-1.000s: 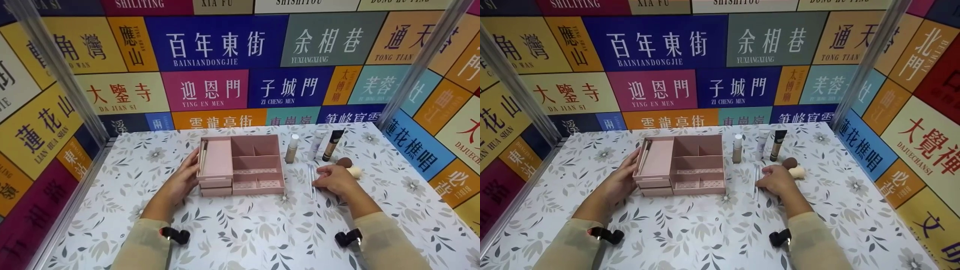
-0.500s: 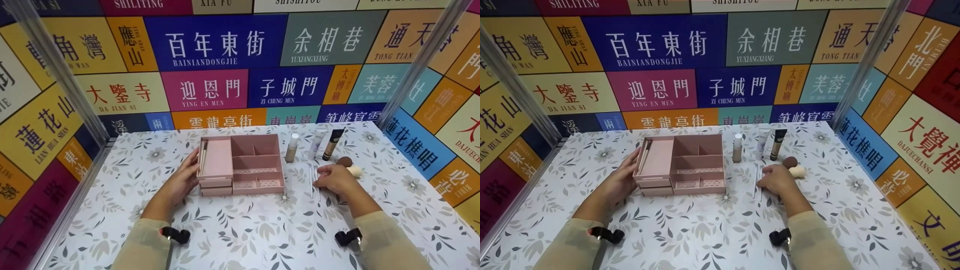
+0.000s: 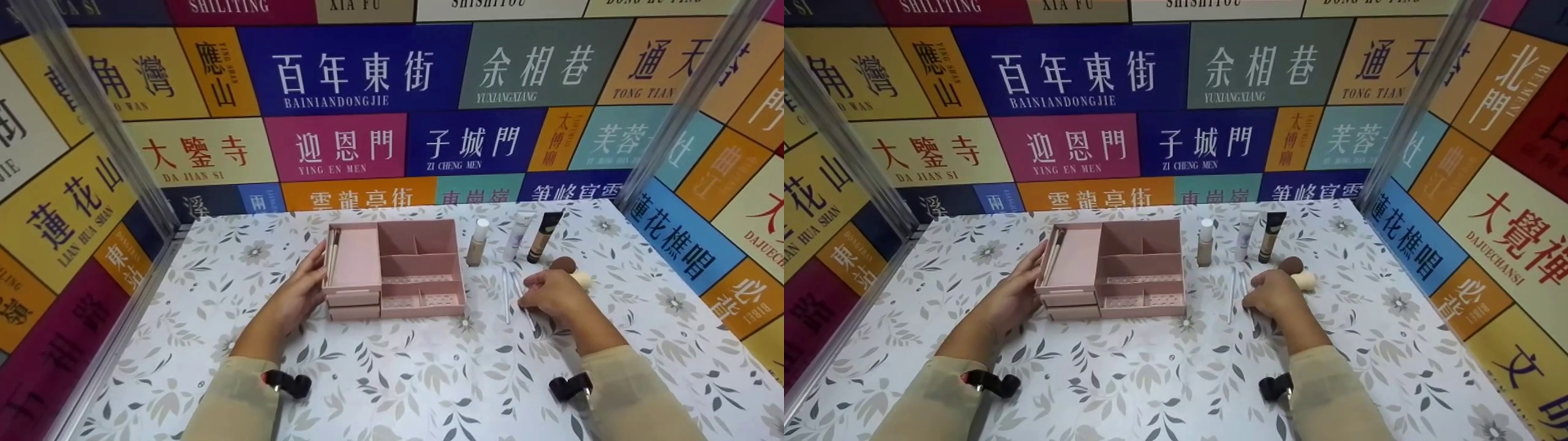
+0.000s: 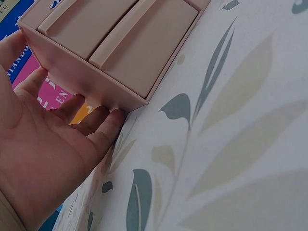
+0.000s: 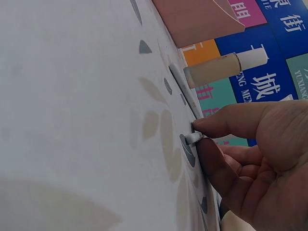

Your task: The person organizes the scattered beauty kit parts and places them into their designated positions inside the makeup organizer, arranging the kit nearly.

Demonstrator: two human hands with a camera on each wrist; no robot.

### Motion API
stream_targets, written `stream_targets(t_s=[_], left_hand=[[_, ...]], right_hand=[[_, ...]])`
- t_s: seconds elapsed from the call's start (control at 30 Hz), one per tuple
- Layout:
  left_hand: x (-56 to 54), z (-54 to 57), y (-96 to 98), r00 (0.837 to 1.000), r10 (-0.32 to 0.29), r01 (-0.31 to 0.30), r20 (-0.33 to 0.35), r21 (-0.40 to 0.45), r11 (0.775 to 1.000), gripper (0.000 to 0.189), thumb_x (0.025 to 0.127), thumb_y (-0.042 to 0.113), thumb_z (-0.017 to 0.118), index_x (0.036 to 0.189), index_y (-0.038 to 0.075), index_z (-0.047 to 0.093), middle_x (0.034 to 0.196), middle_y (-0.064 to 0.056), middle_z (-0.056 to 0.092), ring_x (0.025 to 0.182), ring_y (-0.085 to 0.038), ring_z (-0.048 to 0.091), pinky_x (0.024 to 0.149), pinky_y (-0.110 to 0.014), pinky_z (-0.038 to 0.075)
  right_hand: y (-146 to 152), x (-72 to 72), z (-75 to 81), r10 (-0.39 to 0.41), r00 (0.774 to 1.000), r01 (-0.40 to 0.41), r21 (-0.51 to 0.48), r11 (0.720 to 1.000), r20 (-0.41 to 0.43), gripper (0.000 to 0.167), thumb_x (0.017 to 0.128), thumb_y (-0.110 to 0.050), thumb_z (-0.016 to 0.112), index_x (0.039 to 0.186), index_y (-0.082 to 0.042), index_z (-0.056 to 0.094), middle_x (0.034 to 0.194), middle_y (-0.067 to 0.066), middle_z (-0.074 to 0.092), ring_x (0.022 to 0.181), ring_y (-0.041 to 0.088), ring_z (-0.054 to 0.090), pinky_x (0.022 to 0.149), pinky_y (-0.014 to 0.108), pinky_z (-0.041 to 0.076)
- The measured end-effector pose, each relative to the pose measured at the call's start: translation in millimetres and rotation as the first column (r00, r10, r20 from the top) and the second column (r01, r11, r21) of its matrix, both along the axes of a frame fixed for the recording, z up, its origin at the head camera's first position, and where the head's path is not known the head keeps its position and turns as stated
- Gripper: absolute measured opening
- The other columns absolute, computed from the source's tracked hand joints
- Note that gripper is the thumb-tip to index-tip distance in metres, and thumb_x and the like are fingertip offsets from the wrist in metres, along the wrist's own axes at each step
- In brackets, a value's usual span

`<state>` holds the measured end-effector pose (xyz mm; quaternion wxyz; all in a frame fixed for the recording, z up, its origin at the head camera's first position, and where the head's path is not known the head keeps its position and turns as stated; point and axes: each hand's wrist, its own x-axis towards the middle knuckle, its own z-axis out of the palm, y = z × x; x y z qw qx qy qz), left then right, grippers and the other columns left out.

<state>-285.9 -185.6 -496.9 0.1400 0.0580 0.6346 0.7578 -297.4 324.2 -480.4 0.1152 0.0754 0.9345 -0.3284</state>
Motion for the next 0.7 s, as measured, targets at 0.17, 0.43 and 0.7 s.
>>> stream_targets(t_s=[0.17, 0.43, 0.7], left_hand=[[-0.4, 0.8, 1.0, 1.0, -0.008, 0.008, -0.003, 0.024, 1.0, 0.066, 0.113, 0.027, 0.05, 0.171, 0.04, 0.023, 0.181, -0.002, 0.014, 0.164, -0.03, 0.028, 0.131, -0.05, 0.031], [-1.1, 1.2, 1.2, 1.0, 0.003, -0.003, 0.007, 0.018, 1.0, 0.066, 0.112, 0.028, 0.051, 0.171, 0.041, 0.023, 0.181, -0.001, 0.015, 0.163, -0.03, 0.03, 0.131, -0.051, 0.031], [-1.9, 0.0, 0.4, 1.0, -0.007, 0.006, 0.011, 0.01, 1.0, 0.067, 0.112, 0.029, 0.052, 0.171, 0.041, 0.023, 0.181, -0.001, 0.014, 0.164, -0.031, 0.028, 0.133, -0.053, 0.027]], right_hand=[[1.1, 0.1, 0.4, 0.035, 0.998, -0.033, 0.051, 0.998, -0.045, 0.056, 0.082, -0.024, 0.083, 0.132, -0.002, 0.073, 0.116, 0.014, 0.072, 0.106, 0.028, 0.064, 0.085, 0.034, 0.052], [-0.7, -0.4, 1.0, 0.024, 0.999, -0.022, 0.073, 0.997, -0.022, 0.056, 0.083, -0.026, 0.084, 0.132, -0.001, 0.071, 0.122, 0.02, 0.071, 0.105, 0.03, 0.066, 0.083, 0.037, 0.056], [1.9, 1.4, 3.2, 0.015, 1.0, -0.013, 0.063, 0.998, -0.022, 0.055, 0.084, -0.026, 0.086, 0.13, 0.0, 0.073, 0.127, 0.023, 0.071, 0.106, 0.031, 0.067, 0.085, 0.038, 0.056]])
